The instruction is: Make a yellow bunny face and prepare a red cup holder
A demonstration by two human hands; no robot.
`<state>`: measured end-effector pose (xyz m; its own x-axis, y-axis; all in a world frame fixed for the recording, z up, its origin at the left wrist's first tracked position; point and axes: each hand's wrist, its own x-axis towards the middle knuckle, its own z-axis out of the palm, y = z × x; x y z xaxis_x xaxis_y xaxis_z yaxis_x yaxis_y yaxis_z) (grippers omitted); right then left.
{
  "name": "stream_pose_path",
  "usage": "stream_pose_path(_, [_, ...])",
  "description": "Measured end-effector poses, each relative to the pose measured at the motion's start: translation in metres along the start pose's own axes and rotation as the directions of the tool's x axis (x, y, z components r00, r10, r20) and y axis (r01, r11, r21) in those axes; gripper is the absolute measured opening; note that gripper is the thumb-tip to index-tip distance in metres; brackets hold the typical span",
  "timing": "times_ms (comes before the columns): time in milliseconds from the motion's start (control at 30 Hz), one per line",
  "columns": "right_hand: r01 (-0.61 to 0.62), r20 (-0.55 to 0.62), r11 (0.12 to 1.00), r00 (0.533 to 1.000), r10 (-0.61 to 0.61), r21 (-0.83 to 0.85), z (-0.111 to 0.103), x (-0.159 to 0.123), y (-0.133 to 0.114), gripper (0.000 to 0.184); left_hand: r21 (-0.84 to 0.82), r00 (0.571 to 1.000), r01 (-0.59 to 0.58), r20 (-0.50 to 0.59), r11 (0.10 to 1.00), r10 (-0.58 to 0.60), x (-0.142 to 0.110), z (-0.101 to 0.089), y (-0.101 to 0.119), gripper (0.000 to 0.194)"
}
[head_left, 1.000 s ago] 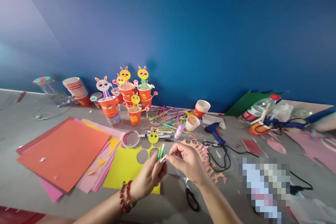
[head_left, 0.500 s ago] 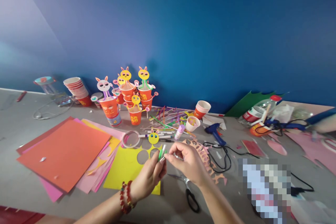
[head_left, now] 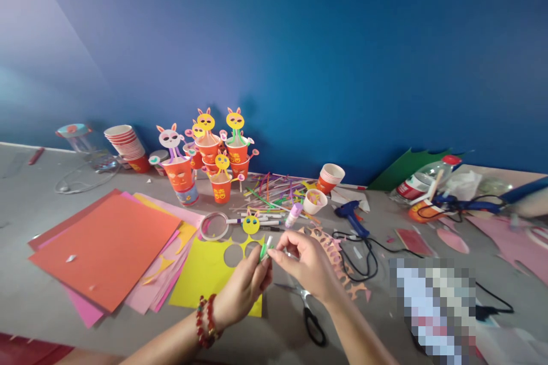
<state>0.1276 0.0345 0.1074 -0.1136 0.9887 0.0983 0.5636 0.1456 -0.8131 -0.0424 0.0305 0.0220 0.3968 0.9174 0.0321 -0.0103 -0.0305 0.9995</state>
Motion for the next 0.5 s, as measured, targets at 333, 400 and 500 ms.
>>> stream_pose_path(333, [0.009, -0.043, 0.996, 0.999, -0.013, -0.094, 0.003, -0.001, -0.002, 0.021, -0.020, 0.996, 0.035, 0.079, 0.999, -0.033, -0.001, 0.001, 0.018, 0.035])
stream_pose_path(400, [0.016, -0.053, 0.992, 0.998, -0.023, -0.124, 0.003, -0.001, -0.002, 0.020, -0.015, 0.995, 0.032, 0.097, 0.999, -0.030, -0.001, 0.000, 0.021, 0.034])
stream_pose_path(500, [0.034, -0.079, 0.984, 0.996, -0.048, -0.176, 0.003, -0.001, -0.004, 0.020, -0.038, 0.993, 0.042, 0.115, 0.998, -0.037, 0.000, 0.000, 0.023, 0.036])
